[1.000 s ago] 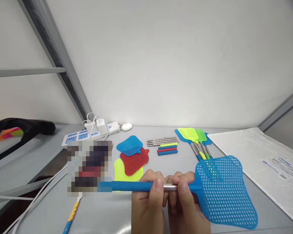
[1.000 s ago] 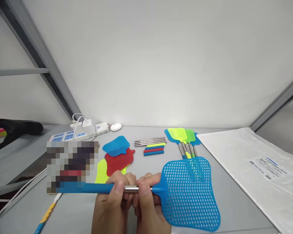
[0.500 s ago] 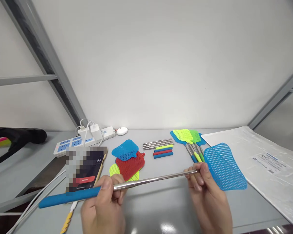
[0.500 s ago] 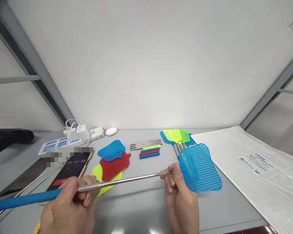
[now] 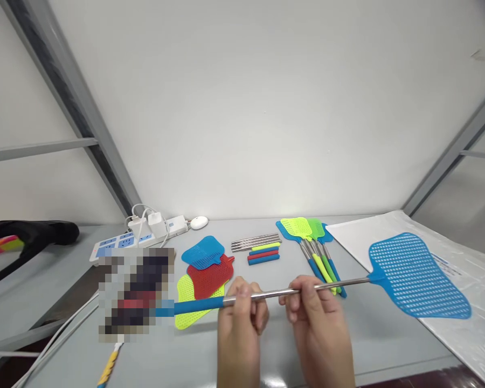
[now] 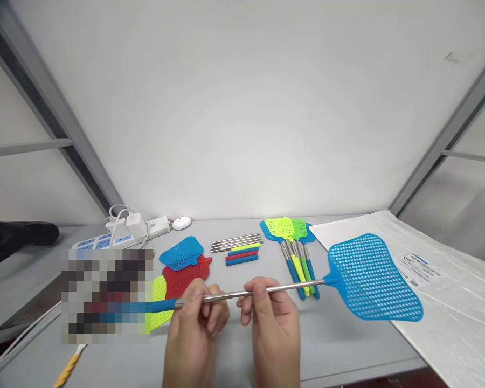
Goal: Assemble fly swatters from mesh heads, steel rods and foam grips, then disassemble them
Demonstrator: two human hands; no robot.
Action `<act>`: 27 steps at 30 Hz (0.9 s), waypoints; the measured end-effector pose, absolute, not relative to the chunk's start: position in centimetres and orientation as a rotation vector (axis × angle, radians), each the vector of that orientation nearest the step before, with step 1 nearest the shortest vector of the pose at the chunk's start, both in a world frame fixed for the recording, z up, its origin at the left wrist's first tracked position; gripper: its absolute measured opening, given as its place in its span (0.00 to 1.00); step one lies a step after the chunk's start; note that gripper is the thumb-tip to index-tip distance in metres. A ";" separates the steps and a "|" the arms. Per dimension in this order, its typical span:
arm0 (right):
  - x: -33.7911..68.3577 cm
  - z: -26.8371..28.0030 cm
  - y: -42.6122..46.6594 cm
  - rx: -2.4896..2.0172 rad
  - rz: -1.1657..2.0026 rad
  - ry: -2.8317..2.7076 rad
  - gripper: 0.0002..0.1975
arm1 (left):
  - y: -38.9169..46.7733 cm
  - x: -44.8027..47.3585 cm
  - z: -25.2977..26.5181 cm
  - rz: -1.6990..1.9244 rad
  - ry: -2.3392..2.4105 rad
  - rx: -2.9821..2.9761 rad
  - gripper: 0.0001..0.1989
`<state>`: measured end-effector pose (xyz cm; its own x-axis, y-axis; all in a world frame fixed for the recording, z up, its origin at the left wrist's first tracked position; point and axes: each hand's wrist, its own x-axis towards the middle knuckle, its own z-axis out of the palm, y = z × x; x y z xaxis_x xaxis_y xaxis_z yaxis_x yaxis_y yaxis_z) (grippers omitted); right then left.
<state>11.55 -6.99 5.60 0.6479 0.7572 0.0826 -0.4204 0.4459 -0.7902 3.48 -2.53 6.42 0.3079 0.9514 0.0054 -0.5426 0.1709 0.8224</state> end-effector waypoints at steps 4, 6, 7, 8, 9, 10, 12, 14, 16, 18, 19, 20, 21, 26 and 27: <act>10.8 4.8 -7.0 -0.849 0.768 -0.621 0.11 | -3.3 3.9 5.8 1.084 0.625 1.008 0.25; 10.9 4.7 -7.1 -0.879 0.703 -0.647 0.12 | -3.4 3.7 5.7 1.096 0.663 1.050 0.25; 11.0 4.6 -7.2 -0.893 0.677 -0.654 0.12 | -3.3 3.6 5.5 1.109 0.678 1.063 0.25; 11.3 4.5 -7.3 -0.902 0.658 -0.652 0.12 | -3.1 3.4 5.4 1.125 0.691 1.069 0.25; 11.5 4.5 -7.3 -0.904 0.652 -0.639 0.12 | -2.9 3.2 5.3 1.143 0.697 1.065 0.25; 11.9 4.4 -7.4 -0.896 0.654 -0.614 0.13 | -2.6 3.0 5.1 1.161 0.697 1.052 0.25; 12.9 4.4 -7.6 -0.870 0.655 -0.531 0.13 | -1.9 2.3 5.1 1.189 0.690 1.007 0.25; 14.2 4.6 -8.1 -0.846 0.625 -0.434 0.13 | -1.3 1.3 5.3 1.218 0.689 0.956 0.25; 15.5 4.9 -8.8 -0.843 0.594 -0.374 0.12 | -1.0 0.2 5.7 1.237 0.697 0.927 0.25; 16.4 5.3 -9.4 -0.860 0.589 -0.360 0.12 | -0.8 -0.9 6.3 1.245 0.706 0.900 0.25; 16.7 5.5 -9.6 -0.866 0.593 -0.356 0.12 | -0.9 -1.2 6.5 1.244 0.703 0.885 0.24; 16.9 5.6 -9.7 -0.866 0.595 -0.346 0.13 | -1.0 -1.3 6.6 1.239 0.696 0.863 0.24; 17.1 5.7 -9.6 -0.856 0.596 -0.330 0.13 | -1.1 -1.2 6.7 1.231 0.682 0.840 0.24; 16.3 6.1 -8.2 -0.768 0.599 -0.240 0.10 | -2.6 1.5 5.9 1.158 0.599 0.787 0.25; 15.7 6.1 -7.9 -0.774 0.624 -0.255 0.10 | -2.9 2.2 5.7 1.138 0.592 0.805 0.25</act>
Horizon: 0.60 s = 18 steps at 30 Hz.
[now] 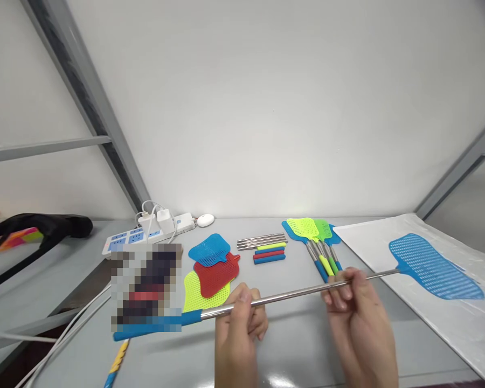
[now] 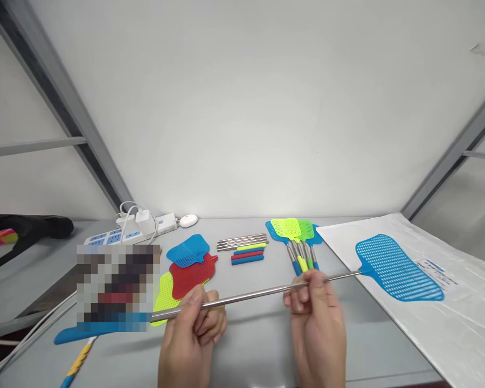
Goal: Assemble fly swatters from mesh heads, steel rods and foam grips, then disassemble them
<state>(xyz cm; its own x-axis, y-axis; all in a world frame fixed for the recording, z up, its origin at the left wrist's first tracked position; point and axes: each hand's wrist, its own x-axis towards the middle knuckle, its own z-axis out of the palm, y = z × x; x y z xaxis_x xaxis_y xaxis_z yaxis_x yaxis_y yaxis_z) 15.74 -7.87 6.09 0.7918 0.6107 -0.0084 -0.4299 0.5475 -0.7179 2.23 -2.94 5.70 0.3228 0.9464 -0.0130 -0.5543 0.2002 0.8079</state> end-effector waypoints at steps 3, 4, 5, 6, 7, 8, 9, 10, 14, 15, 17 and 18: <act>13.7 5.6 -7.4 -0.824 0.772 -0.384 0.13 | -3.9 3.8 5.4 1.042 0.574 0.863 0.24; 13.0 5.3 -7.4 -0.837 0.816 -0.436 0.14 | -4.1 4.1 5.3 1.018 0.568 0.868 0.24; 12.5 5.1 -7.4 -0.853 0.845 -0.479 0.15 | -4.1 4.1 5.3 1.009 0.569 0.874 0.24; 12.2 4.8 -7.5 -0.870 0.860 -0.503 0.16 | -4.0 4.0 5.3 1.013 0.583 0.887 0.24; 11.9 4.6 -7.5 -0.889 0.865 -0.507 0.17 | -3.8 3.8 5.3 1.018 0.610 0.908 0.24; 11.8 4.4 -7.5 -0.903 0.858 -0.492 0.18 | -3.5 3.5 5.3 1.009 0.641 0.934 0.24; 11.8 4.3 -7.5 -0.911 0.847 -0.461 0.18 | -3.2 3.2 5.2 0.991 0.669 0.954 0.23; 11.8 4.4 -7.5 -0.914 0.833 -0.418 0.18 | -2.8 2.9 5.2 0.974 0.691 0.962 0.23; 12.9 5.7 -7.7 -0.870 0.709 -0.279 0.18 | -1.6 1.2 5.6 1.000 0.729 0.882 0.23; 13.5 6.1 -8.0 -0.860 0.659 -0.256 0.18 | -1.2 0.6 5.8 1.039 0.750 0.835 0.24; 15.1 6.9 -8.8 -0.839 0.550 -0.208 0.19 | -0.6 -0.8 6.4 1.142 0.793 0.732 0.25; 16.0 7.1 -9.3 -0.829 0.502 -0.174 0.19 | -0.3 -1.5 6.7 1.199 0.808 0.691 0.26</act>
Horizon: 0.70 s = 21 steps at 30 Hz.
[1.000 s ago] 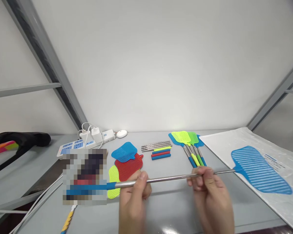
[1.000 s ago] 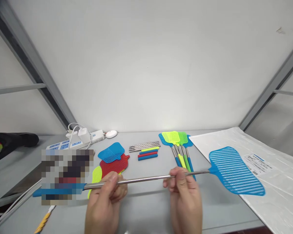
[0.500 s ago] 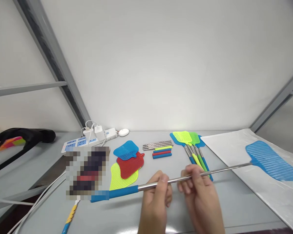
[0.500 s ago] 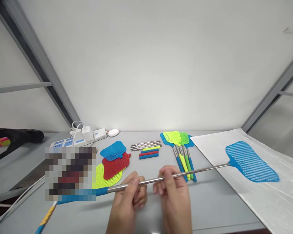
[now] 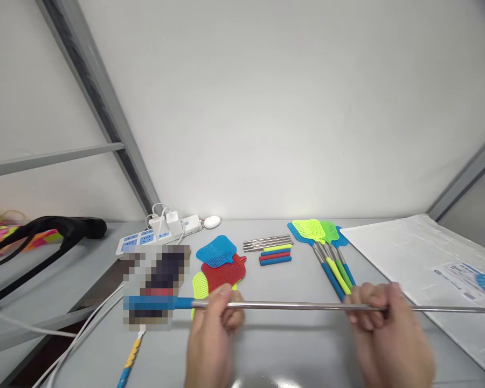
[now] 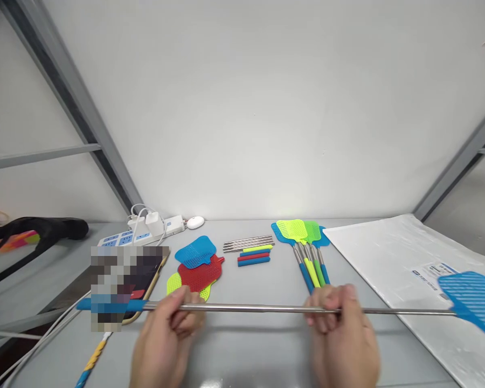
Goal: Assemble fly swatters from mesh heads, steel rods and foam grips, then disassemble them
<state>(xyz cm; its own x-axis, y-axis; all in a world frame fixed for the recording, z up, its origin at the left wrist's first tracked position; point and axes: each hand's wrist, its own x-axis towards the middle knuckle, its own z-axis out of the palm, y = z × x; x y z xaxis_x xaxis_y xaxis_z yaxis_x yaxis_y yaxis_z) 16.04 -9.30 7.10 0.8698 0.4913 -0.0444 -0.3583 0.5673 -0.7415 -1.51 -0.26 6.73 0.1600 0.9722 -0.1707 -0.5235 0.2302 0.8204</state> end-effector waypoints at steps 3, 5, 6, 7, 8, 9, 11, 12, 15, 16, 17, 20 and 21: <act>18.5 7.2 -10.6 -0.796 0.431 -0.109 0.19 | 0.4 -3.0 7.4 1.293 0.793 0.665 0.26; 19.5 7.2 -11.0 -0.796 0.425 -0.093 0.19 | 0.4 -2.9 7.5 1.301 0.748 0.666 0.26; 19.7 7.1 -11.0 -0.796 0.426 -0.087 0.19 | 0.2 -2.5 7.5 1.306 0.728 0.652 0.25; 19.7 7.2 -10.9 -0.791 0.426 -0.082 0.19 | 0.0 -2.0 7.4 1.310 0.711 0.632 0.25; 19.5 7.2 -10.7 -0.781 0.424 -0.079 0.18 | -0.3 -1.3 7.3 1.315 0.702 0.614 0.26; 19.1 7.3 -10.5 -0.766 0.426 -0.083 0.18 | -0.7 -0.5 7.1 1.307 0.700 0.609 0.26; 17.6 7.4 -9.8 -0.744 0.463 -0.119 0.19 | -1.4 1.1 6.6 1.231 0.682 0.651 0.26; 16.6 7.4 -9.4 -0.742 0.509 -0.155 0.20 | -1.8 1.8 6.4 1.178 0.666 0.688 0.26; 13.3 7.0 -8.4 -0.759 0.732 -0.306 0.23 | -2.8 3.6 5.7 1.045 0.586 0.776 0.27; 12.5 6.7 -8.1 -0.769 0.778 -0.331 0.24 | -3.0 3.9 5.5 1.028 0.568 0.786 0.27; 11.9 6.6 -7.9 -0.775 0.804 -0.343 0.25 | -3.1 4.2 5.3 1.026 0.565 0.790 0.27; 11.6 6.3 -7.7 -0.786 0.816 -0.306 0.25 | -2.7 3.7 5.1 1.095 0.625 0.781 0.26; 12.0 6.3 -7.8 -0.783 0.812 -0.286 0.26 | -2.3 3.2 5.3 1.137 0.655 0.763 0.26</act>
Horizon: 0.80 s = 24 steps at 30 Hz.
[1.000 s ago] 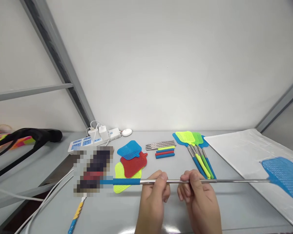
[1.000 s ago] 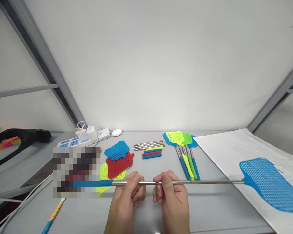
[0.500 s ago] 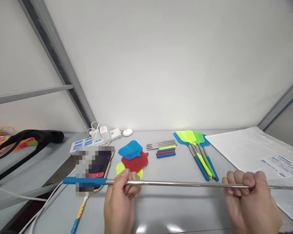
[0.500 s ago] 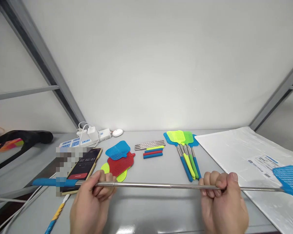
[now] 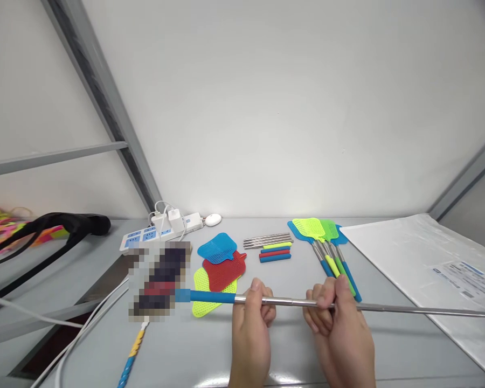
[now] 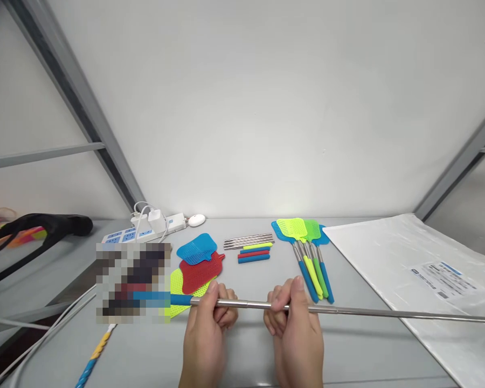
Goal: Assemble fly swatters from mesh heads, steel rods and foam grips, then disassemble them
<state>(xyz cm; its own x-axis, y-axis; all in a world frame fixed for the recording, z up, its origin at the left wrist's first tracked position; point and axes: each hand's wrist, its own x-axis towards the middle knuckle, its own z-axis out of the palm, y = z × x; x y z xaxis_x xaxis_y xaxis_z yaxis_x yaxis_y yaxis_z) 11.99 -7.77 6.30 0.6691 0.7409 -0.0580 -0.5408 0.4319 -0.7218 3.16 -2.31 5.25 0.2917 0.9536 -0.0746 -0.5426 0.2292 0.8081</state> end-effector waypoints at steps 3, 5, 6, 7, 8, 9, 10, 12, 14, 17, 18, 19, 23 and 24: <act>13.7 6.5 -8.5 -0.764 0.765 -0.223 0.26 | -1.2 0.9 6.2 1.272 0.709 0.681 0.25; 14.8 6.6 -9.3 -0.755 0.746 -0.197 0.26 | -0.7 -0.6 7.0 1.336 0.734 0.667 0.25; 15.2 6.7 -9.6 -0.756 0.751 -0.189 0.26 | -0.7 -1.0 7.3 1.340 0.743 0.676 0.25; 15.6 6.7 -9.9 -0.759 0.762 -0.186 0.26 | -0.7 -1.3 7.6 1.341 0.746 0.691 0.25; 15.9 6.7 -10.1 -0.766 0.767 -0.184 0.26 | -0.8 -1.4 7.7 1.337 0.743 0.706 0.25; 16.1 6.8 -10.2 -0.777 0.767 -0.184 0.26 | -0.9 -1.3 7.7 1.335 0.734 0.717 0.25; 16.3 6.8 -10.3 -0.792 0.763 -0.188 0.25 | -1.0 -1.1 7.7 1.336 0.720 0.724 0.25; 16.6 6.9 -10.3 -0.818 0.749 -0.199 0.24 | -1.2 -0.6 7.5 1.359 0.687 0.719 0.26; 16.9 6.9 -10.2 -0.818 0.717 -0.200 0.22 | -1.1 -0.4 7.3 1.398 0.653 0.687 0.26; 17.2 6.8 -10.0 -0.786 0.647 -0.179 0.19 | -0.6 -1.1 7.6 1.537 0.646 0.618 0.24; 17.3 6.7 -9.9 -0.777 0.631 -0.168 0.19 | -0.3 -1.5 7.8 1.604 0.661 0.601 0.22; 17.4 6.7 -9.7 -0.770 0.623 -0.156 0.18 | 0.0 -2.0 8.0 1.680 0.680 0.595 0.21; 17.1 6.5 -8.9 -0.715 0.664 -0.125 0.14 | 0.8 -3.2 8.7 1.818 0.712 0.641 0.17; 17.0 6.5 -8.7 -0.692 0.674 -0.115 0.13 | 0.9 -3.3 8.7 1.798 0.699 0.646 0.17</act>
<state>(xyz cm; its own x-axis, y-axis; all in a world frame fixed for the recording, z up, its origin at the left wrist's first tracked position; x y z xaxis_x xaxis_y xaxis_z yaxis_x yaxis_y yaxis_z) 17.01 -8.68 6.54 0.7840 0.6096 -0.1173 -0.5358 0.5692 -0.6236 -3.25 0.90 8.74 -0.3013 0.9483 0.0995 -0.6325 -0.2769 0.7233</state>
